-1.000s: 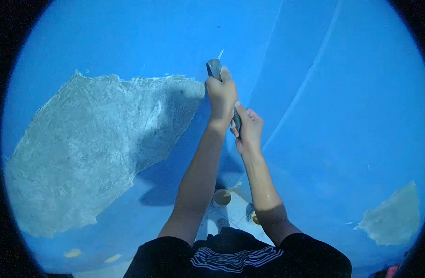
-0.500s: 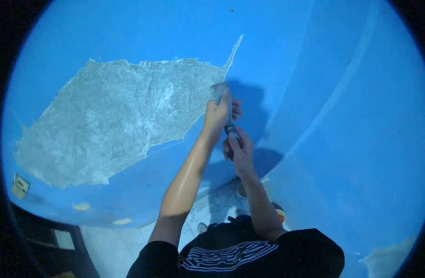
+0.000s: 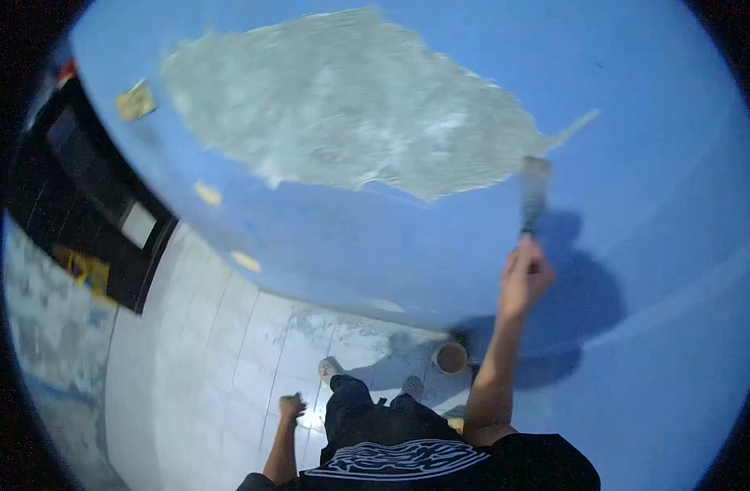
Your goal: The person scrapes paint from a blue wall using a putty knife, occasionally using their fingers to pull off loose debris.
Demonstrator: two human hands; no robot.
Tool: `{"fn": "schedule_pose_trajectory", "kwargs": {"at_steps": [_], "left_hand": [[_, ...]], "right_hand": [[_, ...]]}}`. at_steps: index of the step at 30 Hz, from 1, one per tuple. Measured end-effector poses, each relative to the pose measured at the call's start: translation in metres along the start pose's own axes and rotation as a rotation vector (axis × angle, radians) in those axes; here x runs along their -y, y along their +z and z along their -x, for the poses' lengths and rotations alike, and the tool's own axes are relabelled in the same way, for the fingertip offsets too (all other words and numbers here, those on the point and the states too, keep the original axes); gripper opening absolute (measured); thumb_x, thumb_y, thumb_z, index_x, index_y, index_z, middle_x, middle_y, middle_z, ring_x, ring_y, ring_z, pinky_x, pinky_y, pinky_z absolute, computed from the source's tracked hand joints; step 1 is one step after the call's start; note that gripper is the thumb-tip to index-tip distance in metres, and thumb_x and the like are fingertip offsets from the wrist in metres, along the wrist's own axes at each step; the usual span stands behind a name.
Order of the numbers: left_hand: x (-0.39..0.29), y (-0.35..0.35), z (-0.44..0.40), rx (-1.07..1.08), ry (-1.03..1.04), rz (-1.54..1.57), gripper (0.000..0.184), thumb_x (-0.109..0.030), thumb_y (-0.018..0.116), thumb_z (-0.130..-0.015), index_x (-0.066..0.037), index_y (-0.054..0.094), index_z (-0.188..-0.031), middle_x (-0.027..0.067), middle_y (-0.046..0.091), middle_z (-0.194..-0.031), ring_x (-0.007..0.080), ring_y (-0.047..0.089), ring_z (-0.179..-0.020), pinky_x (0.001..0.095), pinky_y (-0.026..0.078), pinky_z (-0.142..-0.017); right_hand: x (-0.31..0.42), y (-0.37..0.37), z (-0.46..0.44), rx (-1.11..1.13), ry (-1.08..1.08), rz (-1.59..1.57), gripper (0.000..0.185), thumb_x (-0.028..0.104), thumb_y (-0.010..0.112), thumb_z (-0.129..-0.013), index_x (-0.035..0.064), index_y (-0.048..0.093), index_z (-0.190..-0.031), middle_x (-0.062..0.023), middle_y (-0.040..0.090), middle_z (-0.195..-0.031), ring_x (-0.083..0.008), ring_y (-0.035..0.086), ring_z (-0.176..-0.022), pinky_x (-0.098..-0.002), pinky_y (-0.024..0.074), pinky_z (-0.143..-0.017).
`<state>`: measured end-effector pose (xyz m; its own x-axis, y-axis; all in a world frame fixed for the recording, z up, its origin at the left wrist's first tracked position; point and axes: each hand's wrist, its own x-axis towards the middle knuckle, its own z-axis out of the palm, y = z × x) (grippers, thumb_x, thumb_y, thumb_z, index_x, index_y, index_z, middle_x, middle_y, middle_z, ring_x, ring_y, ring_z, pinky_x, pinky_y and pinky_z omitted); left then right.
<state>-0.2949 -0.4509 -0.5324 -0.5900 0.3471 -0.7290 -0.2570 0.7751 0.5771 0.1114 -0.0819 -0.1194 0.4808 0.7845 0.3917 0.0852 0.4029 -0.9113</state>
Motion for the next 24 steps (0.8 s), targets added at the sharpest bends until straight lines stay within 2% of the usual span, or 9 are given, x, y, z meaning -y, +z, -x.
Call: {"fn": "schedule_pose_trajectory", "kwargs": {"at_steps": [6, 7, 10, 12, 15, 16, 17, 18, 24], "left_hand": [[0.145, -0.094, 0.086, -0.451, -0.16, 0.72, 0.028, -0.022, 0.052, -0.091, 0.0, 0.056, -0.076, 0.0128, 0.061, -0.063, 0.0214, 0.059, -0.05, 0.0327, 0.045, -0.042], [0.16, -0.094, 0.096, -0.316, -0.167, 0.838, 0.026, -0.02, 0.051, -0.09, 0.0, 0.053, -0.074, 0.0137, 0.059, -0.062, 0.0218, 0.058, -0.051, 0.0335, 0.044, -0.042], [0.203, -0.073, 0.093, -0.097, -0.128, 0.711, 0.023, -0.019, 0.055, -0.087, 0.001, 0.057, -0.075, 0.0151, 0.061, -0.066, 0.0268, 0.062, -0.057, 0.0397, 0.052, -0.051], [0.209, -0.065, 0.097, -0.094, -0.165, 0.623, 0.02, -0.02, 0.058, -0.085, 0.0, 0.059, -0.08, 0.015, 0.064, -0.07, 0.0275, 0.064, -0.062, 0.0444, 0.054, -0.056], [0.207, -0.075, 0.12, -0.058, -0.241, 0.59, 0.021, -0.02, 0.06, -0.087, 0.001, 0.06, -0.085, 0.015, 0.064, -0.068, 0.0277, 0.065, -0.058, 0.0437, 0.055, -0.054], [0.223, -0.084, 0.114, 0.017, -0.062, 0.376, 0.021, -0.02, 0.06, -0.087, 0.002, 0.06, -0.085, 0.0156, 0.065, -0.069, 0.0279, 0.066, -0.058, 0.0429, 0.055, -0.052], [0.221, -0.094, 0.099, 0.09, 0.132, 0.162, 0.022, -0.019, 0.061, -0.086, 0.002, 0.06, -0.086, 0.0162, 0.065, -0.07, 0.028, 0.067, -0.059, 0.0422, 0.055, -0.05], [0.206, -0.106, 0.105, 0.102, -0.134, 0.256, 0.022, -0.018, 0.061, -0.086, 0.004, 0.061, -0.088, 0.0172, 0.067, -0.074, 0.0283, 0.067, -0.06, 0.041, 0.055, -0.048], [0.214, -0.173, 0.086, -0.059, -0.133, 0.395, 0.022, -0.021, 0.059, -0.087, 0.001, 0.059, -0.088, 0.0145, 0.065, -0.071, 0.0271, 0.066, -0.059, 0.0406, 0.054, -0.052]], "right_hand": [[0.038, 0.009, -0.002, -0.012, 0.118, -0.091, 0.04, 0.029, 0.056, -0.099, 0.0075, 0.053, -0.064, 0.0033, 0.046, -0.053, -0.0046, 0.041, -0.044, -0.0237, 0.0319, -0.04], [0.035, 0.0, 0.009, -0.008, 0.122, -0.091, 0.04, 0.029, 0.056, -0.099, 0.0075, 0.053, -0.064, 0.0033, 0.046, -0.053, -0.0046, 0.041, -0.044, -0.0237, 0.0319, -0.04], [0.019, -0.012, 0.032, 0.124, -0.002, -0.095, 0.033, 0.023, 0.053, -0.099, 0.0034, 0.062, -0.074, 0.0022, 0.05, -0.058, -0.005, 0.043, -0.047, -0.0245, 0.0331, -0.041], [0.018, -0.013, 0.042, 0.212, -0.018, -0.111, 0.03, 0.022, 0.051, -0.1, -0.0019, 0.07, -0.097, 0.001, 0.054, -0.063, -0.0062, 0.046, -0.049, -0.0255, 0.0337, -0.042], [0.032, 0.013, 0.004, 0.103, -0.183, 0.058, 0.034, 0.022, 0.054, -0.1, -0.0028, 0.066, -0.119, 0.0003, 0.055, -0.064, -0.0082, 0.046, -0.049, -0.0277, 0.0346, -0.042], [0.053, 0.021, 0.003, 0.051, -0.229, 0.058, 0.036, 0.023, 0.055, -0.099, -0.0025, 0.064, -0.123, 0.0, 0.055, -0.063, -0.0089, 0.045, -0.048, -0.0282, 0.0347, -0.042], [0.061, 0.024, 0.014, 0.02, -0.235, 0.053, 0.036, 0.023, 0.055, -0.099, -0.0025, 0.064, -0.123, 0.0, 0.055, -0.063, -0.0089, 0.045, -0.048, -0.0282, 0.0347, -0.042], [0.068, 0.026, 0.024, -0.015, -0.184, 0.068, 0.033, 0.023, 0.057, -0.098, -0.0024, 0.067, -0.117, -0.0007, 0.055, -0.061, -0.0092, 0.045, -0.047, -0.0287, 0.0349, -0.042], [0.029, 0.012, 0.076, -0.148, -0.012, 0.123, 0.033, 0.029, 0.062, -0.095, -0.0022, 0.073, -0.087, -0.0022, 0.052, -0.054, -0.0099, 0.043, -0.043, -0.0295, 0.0336, -0.04]]}}
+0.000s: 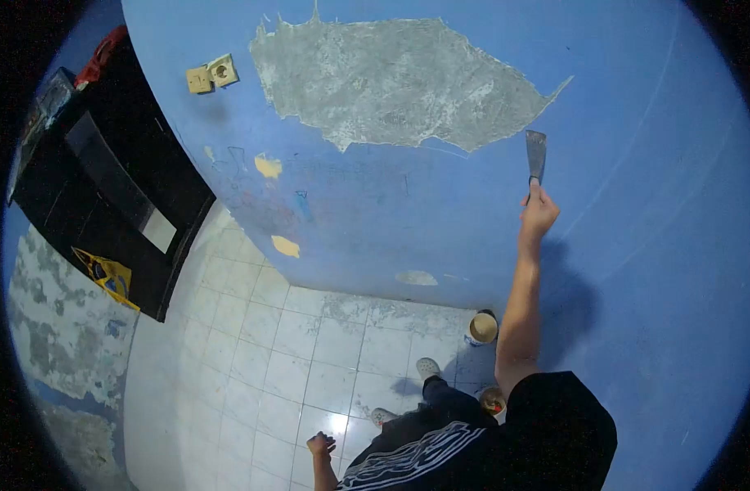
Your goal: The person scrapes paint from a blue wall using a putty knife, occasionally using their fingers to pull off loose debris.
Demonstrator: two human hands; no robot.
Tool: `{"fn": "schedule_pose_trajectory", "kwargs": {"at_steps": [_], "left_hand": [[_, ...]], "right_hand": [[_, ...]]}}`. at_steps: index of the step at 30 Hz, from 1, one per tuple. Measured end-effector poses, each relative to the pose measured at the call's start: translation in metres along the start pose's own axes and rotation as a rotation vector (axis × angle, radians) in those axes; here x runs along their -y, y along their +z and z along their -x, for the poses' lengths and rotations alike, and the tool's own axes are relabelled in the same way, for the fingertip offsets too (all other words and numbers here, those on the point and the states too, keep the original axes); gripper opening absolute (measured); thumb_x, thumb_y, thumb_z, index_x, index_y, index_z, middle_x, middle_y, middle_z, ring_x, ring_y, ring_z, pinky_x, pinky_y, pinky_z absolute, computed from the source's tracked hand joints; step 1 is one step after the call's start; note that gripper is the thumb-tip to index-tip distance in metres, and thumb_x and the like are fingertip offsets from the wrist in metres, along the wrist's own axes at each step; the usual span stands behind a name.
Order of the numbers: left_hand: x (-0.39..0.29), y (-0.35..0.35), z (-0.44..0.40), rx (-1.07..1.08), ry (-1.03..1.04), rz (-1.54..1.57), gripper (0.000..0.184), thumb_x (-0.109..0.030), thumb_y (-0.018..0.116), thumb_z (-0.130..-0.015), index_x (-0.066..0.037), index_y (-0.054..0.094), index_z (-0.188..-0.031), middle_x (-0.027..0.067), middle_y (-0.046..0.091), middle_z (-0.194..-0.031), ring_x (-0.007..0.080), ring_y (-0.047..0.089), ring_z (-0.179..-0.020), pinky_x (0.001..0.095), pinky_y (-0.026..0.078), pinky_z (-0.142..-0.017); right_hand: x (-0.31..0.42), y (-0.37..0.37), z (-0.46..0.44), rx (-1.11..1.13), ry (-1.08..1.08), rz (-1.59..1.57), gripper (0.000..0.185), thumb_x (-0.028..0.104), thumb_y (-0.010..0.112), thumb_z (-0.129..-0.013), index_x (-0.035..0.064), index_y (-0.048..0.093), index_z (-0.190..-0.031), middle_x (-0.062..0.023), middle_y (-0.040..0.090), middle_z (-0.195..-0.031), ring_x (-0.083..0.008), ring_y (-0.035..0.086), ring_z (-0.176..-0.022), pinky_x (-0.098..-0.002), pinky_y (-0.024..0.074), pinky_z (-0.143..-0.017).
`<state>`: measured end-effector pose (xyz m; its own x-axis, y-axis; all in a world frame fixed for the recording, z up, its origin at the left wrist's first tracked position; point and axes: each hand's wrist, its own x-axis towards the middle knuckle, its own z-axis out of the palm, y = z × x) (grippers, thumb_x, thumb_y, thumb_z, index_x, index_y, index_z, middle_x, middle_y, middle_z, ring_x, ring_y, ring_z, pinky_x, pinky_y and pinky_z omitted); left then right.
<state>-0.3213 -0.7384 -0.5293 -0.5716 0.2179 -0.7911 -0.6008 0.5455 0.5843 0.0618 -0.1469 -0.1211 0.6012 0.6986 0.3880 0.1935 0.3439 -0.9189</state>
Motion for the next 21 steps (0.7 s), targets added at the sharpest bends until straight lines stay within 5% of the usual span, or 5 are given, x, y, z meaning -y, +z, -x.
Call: {"fn": "schedule_pose_trajectory", "kwargs": {"at_steps": [5, 8, 9, 13, 21], "left_hand": [[0.002, -0.002, 0.0, -0.09, -0.011, 0.155, 0.024, -0.027, 0.057, -0.093, -0.003, 0.056, -0.088, 0.0133, 0.063, -0.072, 0.0273, 0.065, -0.06, 0.0401, 0.052, -0.051], [0.053, 0.005, -0.037, -0.081, -0.099, 0.124, 0.024, -0.026, 0.056, -0.094, -0.003, 0.055, -0.089, 0.0137, 0.064, -0.076, 0.0269, 0.066, -0.064, 0.0398, 0.054, -0.055], [0.059, 0.017, -0.038, 0.276, 0.31, -0.114, 0.023, -0.024, 0.059, -0.092, -0.002, 0.056, -0.089, 0.0137, 0.065, -0.077, 0.028, 0.067, -0.066, 0.0409, 0.054, -0.057], [0.074, 0.082, -0.024, 0.093, 0.726, -1.323, 0.023, -0.021, 0.057, -0.088, 0.002, 0.057, -0.089, 0.0174, 0.066, -0.081, 0.0309, 0.067, -0.071, 0.0431, 0.056, -0.062], [0.051, 0.099, -0.007, 0.027, 0.206, -0.523, 0.028, -0.021, 0.056, -0.087, 0.005, 0.058, -0.095, 0.0197, 0.066, -0.083, 0.0313, 0.067, -0.074, 0.0439, 0.056, -0.064]], "right_hand": [[0.033, 0.036, -0.061, 0.017, 0.049, 0.008, 0.052, 0.038, 0.063, -0.093, -0.0036, 0.062, -0.061, -0.0032, 0.047, -0.047, -0.0134, 0.045, -0.042, -0.0333, 0.0342, -0.045], [0.01, 0.039, -0.053, 0.021, 0.039, 0.015, 0.039, 0.031, 0.062, -0.094, -0.0038, 0.071, -0.078, -0.0038, 0.05, -0.051, -0.0129, 0.046, -0.048, -0.0321, 0.0368, -0.05], [0.0, 0.04, -0.049, 0.015, 0.033, 0.009, 0.039, 0.031, 0.062, -0.094, -0.0038, 0.071, -0.078, -0.0038, 0.05, -0.051, -0.0129, 0.046, -0.048, -0.0321, 0.0368, -0.05], [-0.032, 0.011, -0.012, -0.032, -0.109, -0.074, 0.029, 0.022, 0.058, -0.096, 0.0021, 0.07, -0.114, -0.0029, 0.056, -0.061, -0.0104, 0.049, -0.056, -0.0291, 0.0381, -0.055], [-0.023, 0.02, -0.04, -0.065, -0.01, -0.126, 0.029, 0.018, 0.066, -0.093, -0.0009, 0.07, -0.114, -0.0038, 0.065, -0.066, -0.0055, 0.044, -0.047, -0.0246, 0.0301, -0.041]]}}
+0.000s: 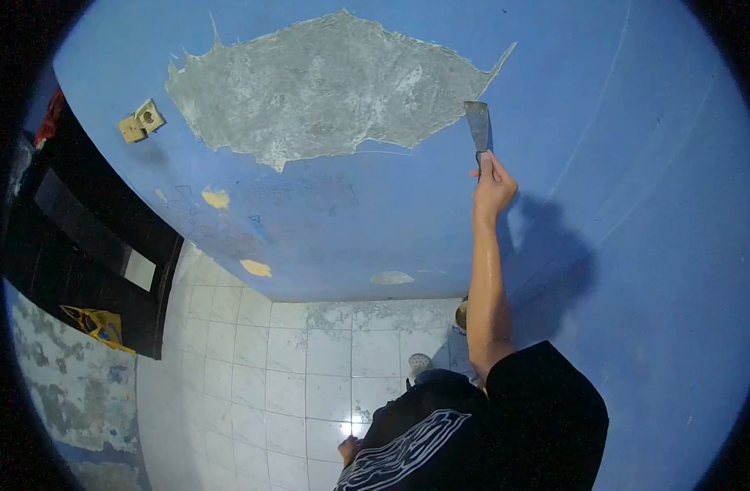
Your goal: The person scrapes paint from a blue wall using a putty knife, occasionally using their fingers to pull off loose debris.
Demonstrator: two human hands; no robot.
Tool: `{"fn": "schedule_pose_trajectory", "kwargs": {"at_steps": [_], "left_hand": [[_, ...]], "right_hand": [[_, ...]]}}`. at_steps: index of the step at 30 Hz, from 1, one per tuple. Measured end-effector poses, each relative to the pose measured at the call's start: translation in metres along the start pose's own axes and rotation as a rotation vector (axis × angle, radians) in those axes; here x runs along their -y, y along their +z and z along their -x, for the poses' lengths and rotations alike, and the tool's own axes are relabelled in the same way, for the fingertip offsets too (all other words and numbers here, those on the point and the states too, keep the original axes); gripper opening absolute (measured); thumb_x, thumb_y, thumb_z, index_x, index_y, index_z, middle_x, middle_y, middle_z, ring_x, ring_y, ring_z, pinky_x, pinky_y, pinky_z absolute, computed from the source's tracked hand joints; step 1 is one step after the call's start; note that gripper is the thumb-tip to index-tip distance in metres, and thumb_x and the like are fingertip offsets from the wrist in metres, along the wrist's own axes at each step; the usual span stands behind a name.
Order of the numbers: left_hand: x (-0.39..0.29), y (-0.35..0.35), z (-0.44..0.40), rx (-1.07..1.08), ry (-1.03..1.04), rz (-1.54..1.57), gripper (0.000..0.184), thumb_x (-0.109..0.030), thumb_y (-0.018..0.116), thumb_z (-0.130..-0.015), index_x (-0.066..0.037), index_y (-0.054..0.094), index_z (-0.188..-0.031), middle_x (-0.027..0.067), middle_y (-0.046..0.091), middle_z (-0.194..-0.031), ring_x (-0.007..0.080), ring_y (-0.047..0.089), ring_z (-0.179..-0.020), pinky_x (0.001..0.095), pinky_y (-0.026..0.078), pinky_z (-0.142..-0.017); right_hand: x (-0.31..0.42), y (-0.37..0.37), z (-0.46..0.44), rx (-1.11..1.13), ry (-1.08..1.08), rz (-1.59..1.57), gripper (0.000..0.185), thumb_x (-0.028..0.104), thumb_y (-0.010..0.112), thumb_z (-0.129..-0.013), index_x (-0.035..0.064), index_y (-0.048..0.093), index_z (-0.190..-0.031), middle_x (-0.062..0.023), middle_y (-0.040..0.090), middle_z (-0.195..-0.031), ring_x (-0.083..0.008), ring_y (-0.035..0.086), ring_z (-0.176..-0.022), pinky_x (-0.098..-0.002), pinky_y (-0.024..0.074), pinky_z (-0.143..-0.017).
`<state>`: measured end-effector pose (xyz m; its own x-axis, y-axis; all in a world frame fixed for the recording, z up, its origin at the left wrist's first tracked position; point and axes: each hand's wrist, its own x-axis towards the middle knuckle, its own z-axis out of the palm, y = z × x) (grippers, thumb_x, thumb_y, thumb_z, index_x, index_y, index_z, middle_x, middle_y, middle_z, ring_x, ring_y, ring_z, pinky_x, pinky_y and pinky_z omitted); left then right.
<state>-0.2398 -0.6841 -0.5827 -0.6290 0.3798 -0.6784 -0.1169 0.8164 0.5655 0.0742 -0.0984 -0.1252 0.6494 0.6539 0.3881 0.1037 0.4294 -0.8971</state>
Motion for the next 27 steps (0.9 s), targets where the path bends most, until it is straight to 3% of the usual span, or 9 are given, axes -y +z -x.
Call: {"fn": "schedule_pose_trajectory", "kwargs": {"at_steps": [3, 6, 8, 11, 16, 20, 22, 24, 27], "left_hand": [[-0.038, -0.022, 0.022, -0.02, -0.235, 0.354, 0.03, -0.022, 0.055, -0.087, 0.006, 0.059, -0.097, 0.0207, 0.066, -0.085, 0.0315, 0.067, -0.075, 0.0443, 0.057, -0.065], [-0.003, -0.031, -0.005, 0.103, -0.298, 0.54, 0.037, -0.022, 0.057, -0.087, 0.01, 0.059, -0.106, 0.0212, 0.065, -0.086, 0.0319, 0.066, -0.076, 0.044, 0.056, -0.064], [-0.001, -0.035, -0.009, 0.111, -0.281, 0.518, 0.041, -0.021, 0.057, -0.086, 0.012, 0.058, -0.11, 0.0213, 0.065, -0.087, 0.0321, 0.066, -0.075, 0.0443, 0.056, -0.063], [0.02, -0.034, -0.02, 0.074, -0.268, 0.592, 0.031, -0.015, 0.058, -0.085, 0.013, 0.058, -0.098, 0.0223, 0.065, -0.084, 0.0318, 0.067, -0.073, 0.0448, 0.057, -0.061], [0.005, -0.03, -0.016, 0.144, -0.215, 0.577, 0.025, -0.013, 0.058, -0.086, 0.01, 0.058, -0.095, 0.0215, 0.066, -0.08, 0.0301, 0.065, -0.067, 0.0417, 0.056, -0.058], [-0.009, -0.03, -0.009, 0.175, -0.291, 0.469, 0.031, -0.023, 0.06, -0.086, 0.008, 0.06, -0.089, 0.0191, 0.067, -0.079, 0.0303, 0.065, -0.065, 0.0406, 0.054, -0.056], [-0.015, -0.031, -0.005, 0.184, 0.668, -0.839, 0.034, -0.025, 0.062, -0.084, 0.009, 0.06, -0.085, 0.0193, 0.067, -0.077, 0.0298, 0.066, -0.067, 0.039, 0.052, -0.054], [-0.008, -0.026, -0.006, 0.192, 0.626, -0.819, 0.032, -0.025, 0.062, -0.082, 0.007, 0.061, -0.082, 0.0186, 0.066, -0.073, 0.0313, 0.066, -0.066, 0.0416, 0.051, -0.055], [0.018, -0.019, -0.014, 0.154, 0.25, -0.15, 0.033, -0.027, 0.062, -0.084, 0.005, 0.06, -0.091, 0.0201, 0.067, -0.084, 0.0336, 0.067, -0.071, 0.0459, 0.053, -0.06]], "right_hand": [[0.004, -0.008, -0.003, -0.026, 0.036, -0.072, 0.029, 0.02, 0.072, -0.089, -0.0032, 0.071, -0.108, -0.0063, 0.066, -0.064, -0.0059, 0.044, -0.045, -0.0247, 0.029, -0.04], [0.015, -0.019, -0.004, -0.024, 0.111, -0.055, 0.028, 0.019, 0.073, -0.088, -0.0032, 0.073, -0.105, -0.0051, 0.067, -0.063, -0.0066, 0.054, -0.056, -0.0247, 0.0383, -0.054], [0.026, -0.011, -0.009, -0.012, 0.063, -0.033, 0.026, 0.019, 0.072, -0.089, -0.003, 0.074, -0.102, -0.0045, 0.066, -0.062, -0.0065, 0.053, -0.055, -0.0241, 0.0376, -0.052], [0.046, 0.007, -0.035, -0.008, -0.034, -0.054, 0.026, 0.019, 0.073, -0.088, -0.004, 0.074, -0.099, -0.0042, 0.066, -0.061, -0.0064, 0.052, -0.053, -0.0244, 0.0365, -0.051], [0.013, -0.015, -0.012, -0.049, -0.001, -0.08, 0.028, 0.021, 0.075, -0.087, -0.0059, 0.074, -0.093, -0.0052, 0.065, -0.06, -0.0079, 0.054, -0.053, -0.0251, 0.0381, -0.051], [0.026, 0.015, -0.043, -0.102, -0.062, -0.179, 0.027, 0.021, 0.077, -0.083, -0.0058, 0.072, -0.084, -0.0052, 0.064, -0.062, -0.0072, 0.048, -0.049, -0.0265, 0.0329, -0.045], [0.068, 0.039, -0.069, -0.105, -0.136, -0.313, 0.028, 0.021, 0.077, -0.083, -0.0056, 0.072, -0.083, -0.0065, 0.065, -0.063, -0.0078, 0.046, -0.048, -0.0271, 0.0314, -0.043], [0.096, 0.05, -0.081, -0.1, -0.155, -0.335, 0.028, 0.022, 0.077, -0.084, -0.0056, 0.072, -0.083, -0.0064, 0.064, -0.063, -0.0081, 0.046, -0.047, -0.0268, 0.0312, -0.043], [0.087, 0.037, -0.06, -0.122, -0.173, -0.307, 0.028, 0.022, 0.076, -0.085, -0.0057, 0.072, -0.084, -0.0065, 0.065, -0.063, -0.0089, 0.047, -0.047, -0.0265, 0.0323, -0.044]]}}
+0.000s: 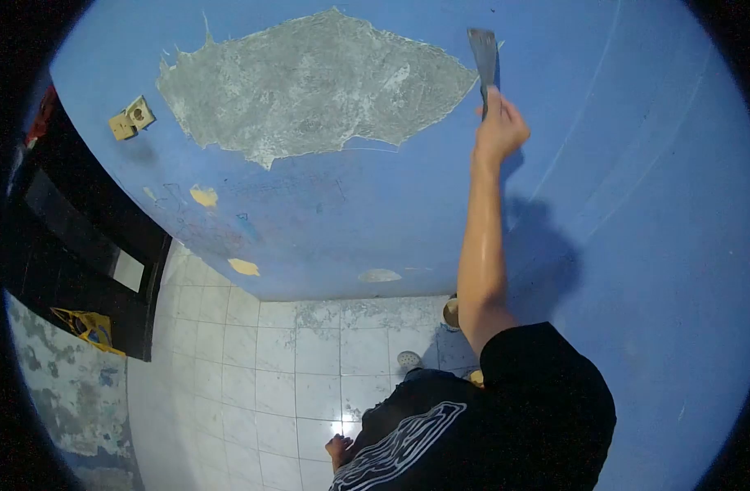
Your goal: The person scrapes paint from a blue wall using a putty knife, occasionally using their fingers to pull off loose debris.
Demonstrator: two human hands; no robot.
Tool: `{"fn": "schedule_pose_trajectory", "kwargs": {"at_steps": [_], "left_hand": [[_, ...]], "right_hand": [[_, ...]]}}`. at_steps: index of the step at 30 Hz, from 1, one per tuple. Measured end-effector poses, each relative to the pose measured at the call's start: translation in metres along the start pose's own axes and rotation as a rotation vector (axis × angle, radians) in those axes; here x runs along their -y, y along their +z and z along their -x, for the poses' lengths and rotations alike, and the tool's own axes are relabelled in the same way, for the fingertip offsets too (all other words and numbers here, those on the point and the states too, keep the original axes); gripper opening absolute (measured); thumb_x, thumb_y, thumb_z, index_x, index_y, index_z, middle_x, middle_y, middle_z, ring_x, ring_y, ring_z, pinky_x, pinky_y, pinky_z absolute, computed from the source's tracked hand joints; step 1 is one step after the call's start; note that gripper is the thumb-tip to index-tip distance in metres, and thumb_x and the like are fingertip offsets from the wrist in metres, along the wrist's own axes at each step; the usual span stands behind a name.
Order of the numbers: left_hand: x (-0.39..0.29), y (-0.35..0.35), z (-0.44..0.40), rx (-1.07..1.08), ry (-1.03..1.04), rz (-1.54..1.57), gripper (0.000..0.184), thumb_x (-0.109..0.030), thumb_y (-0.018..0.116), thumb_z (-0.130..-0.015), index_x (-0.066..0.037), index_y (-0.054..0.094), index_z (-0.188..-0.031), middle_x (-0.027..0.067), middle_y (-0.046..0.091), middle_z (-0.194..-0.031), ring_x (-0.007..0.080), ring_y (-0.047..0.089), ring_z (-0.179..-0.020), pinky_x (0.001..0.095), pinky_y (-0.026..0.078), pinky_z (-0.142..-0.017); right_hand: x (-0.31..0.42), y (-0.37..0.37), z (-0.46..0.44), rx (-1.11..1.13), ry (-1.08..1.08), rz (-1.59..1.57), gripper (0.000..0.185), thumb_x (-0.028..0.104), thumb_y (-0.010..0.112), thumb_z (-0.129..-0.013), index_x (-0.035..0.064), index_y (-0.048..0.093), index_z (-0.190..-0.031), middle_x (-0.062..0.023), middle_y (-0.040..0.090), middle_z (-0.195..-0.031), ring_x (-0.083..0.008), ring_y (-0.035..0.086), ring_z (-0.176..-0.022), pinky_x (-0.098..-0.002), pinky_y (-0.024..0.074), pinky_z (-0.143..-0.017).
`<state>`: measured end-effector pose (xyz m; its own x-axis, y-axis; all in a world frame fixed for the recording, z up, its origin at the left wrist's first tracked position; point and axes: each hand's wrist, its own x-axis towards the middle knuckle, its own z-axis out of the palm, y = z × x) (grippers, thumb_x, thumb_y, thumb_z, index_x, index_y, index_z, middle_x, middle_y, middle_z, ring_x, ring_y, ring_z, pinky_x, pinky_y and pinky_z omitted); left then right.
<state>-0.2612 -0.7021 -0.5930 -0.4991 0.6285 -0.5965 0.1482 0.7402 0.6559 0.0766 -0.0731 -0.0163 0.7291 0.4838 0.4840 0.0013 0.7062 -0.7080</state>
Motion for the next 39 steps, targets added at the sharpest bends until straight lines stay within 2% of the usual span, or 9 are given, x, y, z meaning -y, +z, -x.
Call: {"fn": "schedule_pose_trajectory", "kwargs": {"at_steps": [4, 5, 17, 19, 21, 22, 34, 36, 39], "left_hand": [[0.024, 0.028, 0.0, -0.13, -0.448, 0.919, 0.036, -0.029, 0.061, -0.086, 0.003, 0.059, -0.102, 0.0221, 0.068, -0.097, 0.0367, 0.069, -0.076, 0.0515, 0.055, -0.068], [0.037, 0.011, 0.015, -0.124, -0.449, 0.921, 0.036, -0.029, 0.061, -0.086, 0.003, 0.059, -0.102, 0.0221, 0.068, -0.097, 0.0367, 0.069, -0.076, 0.0515, 0.055, -0.068], [0.048, 0.011, 0.001, 0.066, 0.272, -0.496, 0.037, -0.032, 0.061, -0.087, 0.001, 0.061, -0.102, 0.0226, 0.068, -0.097, 0.0375, 0.07, -0.079, 0.0541, 0.055, -0.069], [0.061, -0.008, 0.015, 0.108, 0.298, -0.529, 0.038, -0.032, 0.06, -0.087, 0.004, 0.06, -0.101, 0.0237, 0.068, -0.095, 0.0371, 0.069, -0.078, 0.0528, 0.055, -0.068], [0.049, -0.004, -0.006, 0.023, -0.41, 0.866, 0.038, -0.03, 0.058, -0.088, 0.005, 0.059, -0.103, 0.0229, 0.068, -0.092, 0.0363, 0.068, -0.078, 0.0507, 0.055, -0.066], [0.048, 0.0, -0.007, 0.03, -0.407, 0.872, 0.038, -0.03, 0.058, -0.088, 0.005, 0.059, -0.103, 0.0229, 0.068, -0.092, 0.0363, 0.068, -0.078, 0.0507, 0.055, -0.066], [0.083, -0.02, -0.009, 0.062, -0.399, 0.69, 0.031, -0.024, 0.056, -0.087, 0.006, 0.062, -0.096, 0.0219, 0.069, -0.086, 0.0333, 0.069, -0.074, 0.0425, 0.054, -0.061], [0.089, -0.023, -0.009, 0.105, -0.205, 0.333, 0.031, -0.023, 0.056, -0.087, 0.007, 0.063, -0.095, 0.0217, 0.069, -0.084, 0.0327, 0.069, -0.073, 0.0418, 0.054, -0.06], [0.1, -0.038, -0.005, 0.148, 0.081, -0.207, 0.031, -0.021, 0.056, -0.087, 0.008, 0.063, -0.093, 0.0214, 0.069, -0.082, 0.0316, 0.07, -0.072, 0.0407, 0.054, -0.059]], "right_hand": [[-0.026, -0.058, 0.063, -0.013, -0.054, 0.254, 0.028, 0.023, 0.075, -0.085, -0.0053, 0.074, -0.084, -0.0073, 0.066, -0.061, -0.0101, 0.051, -0.049, -0.0282, 0.0374, -0.047], [-0.029, -0.065, 0.07, 0.01, 0.009, 0.36, 0.03, 0.023, 0.073, -0.086, -0.006, 0.073, -0.081, -0.0074, 0.065, -0.059, -0.0111, 0.054, -0.05, -0.0288, 0.0401, -0.049], [-0.046, -0.08, 0.068, 0.012, 0.015, 0.482, 0.043, 0.031, 0.074, -0.085, -0.0043, 0.067, -0.061, -0.006, 0.058, -0.051, -0.0127, 0.047, -0.047, -0.0344, 0.037, -0.049], [-0.04, -0.069, 0.062, 0.034, 0.01, 0.505, 0.045, 0.032, 0.074, -0.085, -0.005, 0.066, -0.061, -0.0059, 0.057, -0.05, -0.0126, 0.046, -0.047, -0.0348, 0.0367, -0.049], [-0.023, -0.034, 0.028, -0.029, 0.032, 0.516, 0.045, 0.032, 0.074, -0.084, -0.0055, 0.066, -0.061, -0.0061, 0.057, -0.05, -0.0124, 0.046, -0.046, -0.0353, 0.0359, -0.048], [-0.026, -0.039, 0.028, -0.027, 0.023, 0.514, 0.045, 0.032, 0.074, -0.084, -0.0055, 0.066, -0.061, -0.0061, 0.057, -0.05, -0.0124, 0.046, -0.046, -0.0353, 0.0359, -0.048], [-0.016, -0.052, 0.02, 0.011, -0.068, 0.548, 0.042, 0.032, 0.074, -0.085, -0.0042, 0.069, -0.063, -0.0074, 0.056, -0.049, -0.0143, 0.046, -0.044, -0.0353, 0.037, -0.048], [-0.018, -0.069, 0.025, 0.005, 0.009, 0.573, 0.044, 0.036, 0.074, -0.083, -0.0012, 0.07, -0.06, -0.0111, 0.065, -0.054, -0.0199, 0.059, -0.048, -0.0383, 0.046, -0.055], [-0.016, -0.086, 0.038, 0.038, 0.054, 0.588, 0.041, 0.034, 0.075, -0.082, -0.0018, 0.071, -0.062, -0.0112, 0.066, -0.056, -0.0193, 0.06, -0.049, -0.0379, 0.0462, -0.055]]}}
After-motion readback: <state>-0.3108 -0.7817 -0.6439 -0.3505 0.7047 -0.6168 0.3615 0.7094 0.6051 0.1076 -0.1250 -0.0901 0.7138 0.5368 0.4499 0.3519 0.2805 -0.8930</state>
